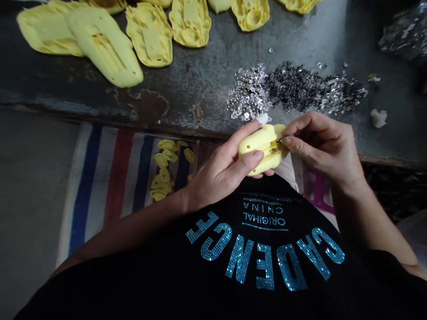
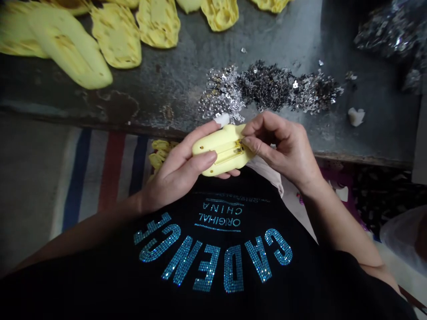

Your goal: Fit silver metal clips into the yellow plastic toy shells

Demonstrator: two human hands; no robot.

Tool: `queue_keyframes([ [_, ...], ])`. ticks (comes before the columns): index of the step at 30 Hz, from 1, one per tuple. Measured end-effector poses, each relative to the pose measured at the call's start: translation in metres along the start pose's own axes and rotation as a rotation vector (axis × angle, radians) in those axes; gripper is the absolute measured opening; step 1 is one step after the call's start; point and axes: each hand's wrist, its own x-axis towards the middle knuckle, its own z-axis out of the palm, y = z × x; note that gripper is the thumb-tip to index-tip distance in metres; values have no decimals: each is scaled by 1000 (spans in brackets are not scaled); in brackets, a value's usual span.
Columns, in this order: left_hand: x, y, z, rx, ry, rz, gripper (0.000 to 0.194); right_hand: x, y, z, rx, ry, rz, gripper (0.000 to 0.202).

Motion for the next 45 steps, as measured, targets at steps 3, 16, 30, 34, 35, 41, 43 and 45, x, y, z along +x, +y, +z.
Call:
queue_keyframes([
  [3,0,0,0,14,-17,10,75,-2,-3,0,-91,14,-38,24],
  [16,-3,0,7,-16,2,13,73,-8,-8,1,-345,68,-110,31],
  [30,2,-14,3,-124,12,-18,63,-35,-5,3,-614,150,-325,17],
  [34,1,-13,4,-139,-3,-16,65,-42,3,7,-806,149,-460,29],
  [35,0,-12,5,-138,3,-13,66,-43,5,9,-833,161,-486,31],
  [41,0,-12,9,-117,28,18,68,-47,4,11,-690,128,-393,33],
  [43,-1,-12,9,-85,18,23,69,-43,4,7,-559,131,-334,28],
  [45,-2,-11,8,-28,-19,36,69,-36,7,1,-422,176,-263,22],
])
